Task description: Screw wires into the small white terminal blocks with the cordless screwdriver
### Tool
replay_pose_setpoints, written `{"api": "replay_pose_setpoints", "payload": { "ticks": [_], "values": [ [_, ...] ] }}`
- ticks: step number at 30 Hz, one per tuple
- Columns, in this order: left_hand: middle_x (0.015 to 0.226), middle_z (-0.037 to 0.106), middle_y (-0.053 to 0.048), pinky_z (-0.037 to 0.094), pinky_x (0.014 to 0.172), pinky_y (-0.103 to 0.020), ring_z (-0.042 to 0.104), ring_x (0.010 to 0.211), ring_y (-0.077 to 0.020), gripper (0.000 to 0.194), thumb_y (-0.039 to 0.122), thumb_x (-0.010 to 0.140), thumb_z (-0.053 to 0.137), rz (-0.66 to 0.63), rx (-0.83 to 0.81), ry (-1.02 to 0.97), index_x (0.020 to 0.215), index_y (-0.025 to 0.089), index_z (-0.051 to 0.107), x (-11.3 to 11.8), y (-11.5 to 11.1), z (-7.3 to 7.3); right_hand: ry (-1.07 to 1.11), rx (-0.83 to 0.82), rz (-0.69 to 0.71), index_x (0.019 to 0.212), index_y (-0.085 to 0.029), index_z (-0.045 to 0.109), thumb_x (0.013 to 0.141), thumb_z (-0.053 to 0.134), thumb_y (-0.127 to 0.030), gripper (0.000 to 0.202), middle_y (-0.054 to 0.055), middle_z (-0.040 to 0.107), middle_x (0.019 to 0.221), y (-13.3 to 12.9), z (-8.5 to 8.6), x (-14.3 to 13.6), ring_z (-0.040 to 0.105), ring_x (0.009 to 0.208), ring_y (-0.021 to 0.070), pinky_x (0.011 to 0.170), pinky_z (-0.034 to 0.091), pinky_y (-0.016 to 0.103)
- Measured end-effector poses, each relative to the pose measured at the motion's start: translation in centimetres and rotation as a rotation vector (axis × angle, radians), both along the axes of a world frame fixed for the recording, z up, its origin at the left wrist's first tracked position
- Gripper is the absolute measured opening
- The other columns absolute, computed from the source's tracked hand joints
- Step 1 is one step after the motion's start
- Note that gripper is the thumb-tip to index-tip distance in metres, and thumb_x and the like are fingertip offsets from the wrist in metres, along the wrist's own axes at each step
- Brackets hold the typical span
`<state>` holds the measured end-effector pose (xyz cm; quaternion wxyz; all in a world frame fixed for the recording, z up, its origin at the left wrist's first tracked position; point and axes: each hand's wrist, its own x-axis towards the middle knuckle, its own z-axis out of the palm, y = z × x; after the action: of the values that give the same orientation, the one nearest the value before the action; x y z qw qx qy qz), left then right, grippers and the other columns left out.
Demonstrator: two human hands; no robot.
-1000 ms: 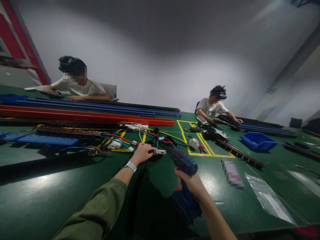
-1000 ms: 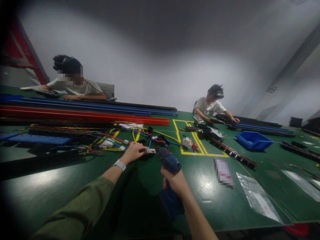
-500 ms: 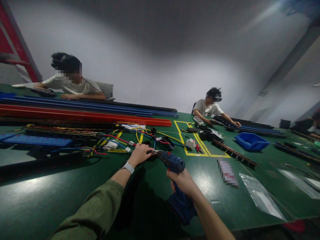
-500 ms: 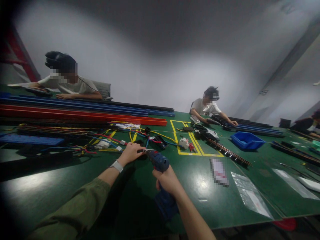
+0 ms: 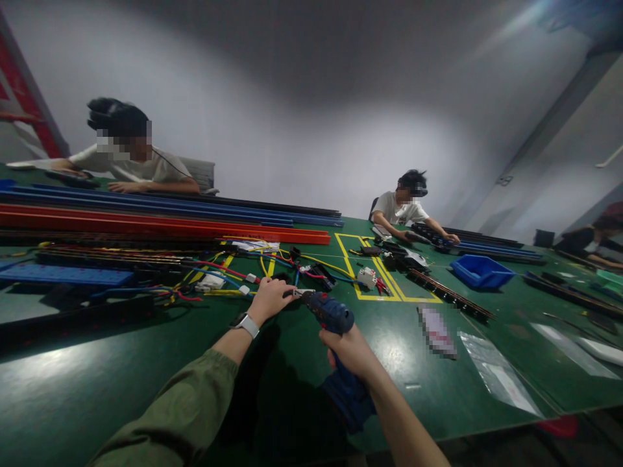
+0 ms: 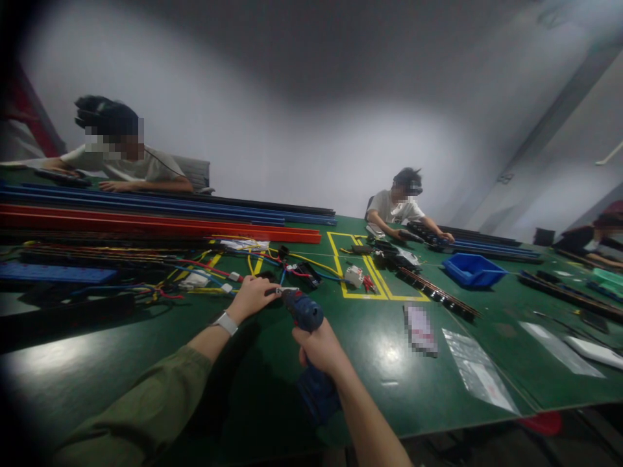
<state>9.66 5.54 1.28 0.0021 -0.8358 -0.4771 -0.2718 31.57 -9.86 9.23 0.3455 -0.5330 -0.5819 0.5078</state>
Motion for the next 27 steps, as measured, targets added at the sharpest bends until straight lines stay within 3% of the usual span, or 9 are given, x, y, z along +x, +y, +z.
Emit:
{"api": "replay_pose_setpoints", "payload": {
  "ticks": [27],
  "values": [
    [0.097,0.072,-0.004,0.030,0.086,-0.040,0.058,0.092,-0.0231,0.034,0.054,0.088,0.050,-0.041,-0.006,-0.026,0.104,0.031,0.070,-0.03,-0.07,-0.03,-0.049,-0.002,0.024,0.099,-0.016,0.056,0.078,0.054,-0.027,0.024,-0.008,0.047,0.042,-0.31,0.24,0.11,0.049,0.037,0.0134,0.040,0.037,0.022]
  ]
}}
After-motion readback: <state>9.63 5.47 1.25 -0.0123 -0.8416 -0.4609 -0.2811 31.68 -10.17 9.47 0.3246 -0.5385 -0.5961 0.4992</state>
